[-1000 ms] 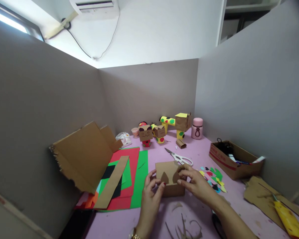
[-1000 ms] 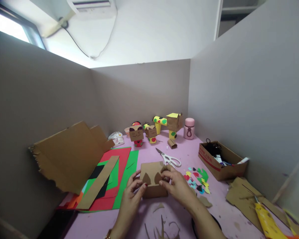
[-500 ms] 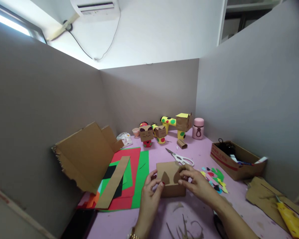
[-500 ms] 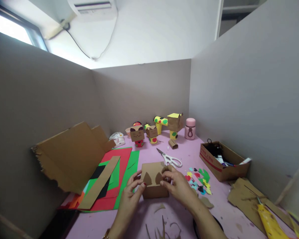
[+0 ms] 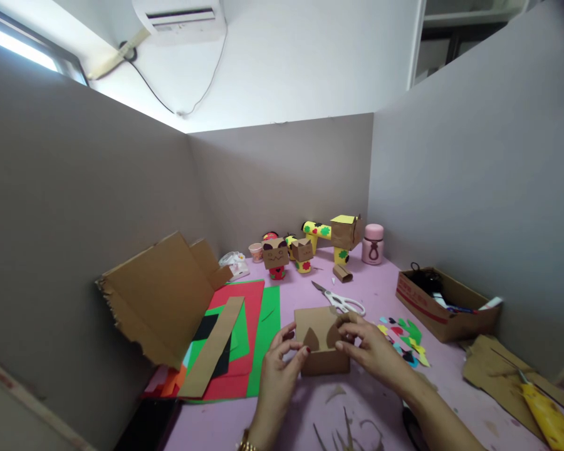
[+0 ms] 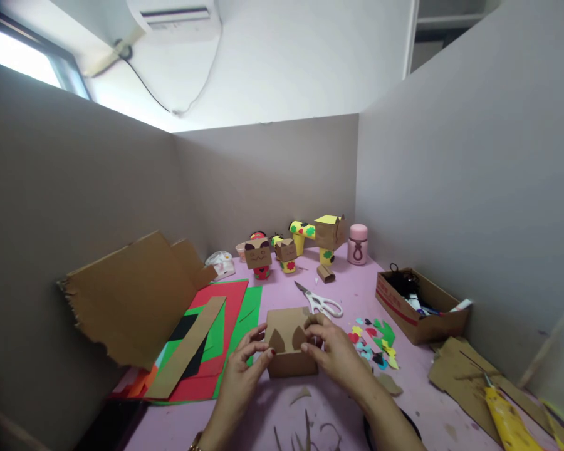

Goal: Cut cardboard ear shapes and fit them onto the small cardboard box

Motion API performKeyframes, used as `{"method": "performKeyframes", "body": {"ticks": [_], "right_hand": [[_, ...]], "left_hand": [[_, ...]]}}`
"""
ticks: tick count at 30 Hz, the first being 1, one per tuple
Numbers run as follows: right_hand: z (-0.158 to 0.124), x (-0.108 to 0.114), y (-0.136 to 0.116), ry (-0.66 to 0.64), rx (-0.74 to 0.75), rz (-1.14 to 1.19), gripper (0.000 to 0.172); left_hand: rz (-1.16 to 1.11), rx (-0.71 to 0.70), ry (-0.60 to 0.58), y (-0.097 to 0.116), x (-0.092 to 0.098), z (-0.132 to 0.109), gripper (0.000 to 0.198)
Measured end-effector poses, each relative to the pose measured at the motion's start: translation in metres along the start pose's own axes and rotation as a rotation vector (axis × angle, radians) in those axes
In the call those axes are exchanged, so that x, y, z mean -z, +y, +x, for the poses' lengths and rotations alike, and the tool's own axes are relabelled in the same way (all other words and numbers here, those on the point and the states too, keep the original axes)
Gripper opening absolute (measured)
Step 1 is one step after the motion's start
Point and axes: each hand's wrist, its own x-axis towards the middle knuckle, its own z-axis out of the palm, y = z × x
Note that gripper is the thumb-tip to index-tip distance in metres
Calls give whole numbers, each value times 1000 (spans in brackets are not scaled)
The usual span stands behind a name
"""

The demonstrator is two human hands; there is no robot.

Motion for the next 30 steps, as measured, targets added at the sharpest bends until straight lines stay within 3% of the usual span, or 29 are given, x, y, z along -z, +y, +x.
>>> {"method": "performKeyframes", "body": {"ticks": [18, 30], "right_hand": [[4, -6, 12, 49, 49, -50, 12], [5, 0, 9, -79, 100, -293, 22]], "left_hand": [[-98, 32, 18, -8, -7, -5, 20], [-103, 23, 44, 1, -6, -3, 18]]}}
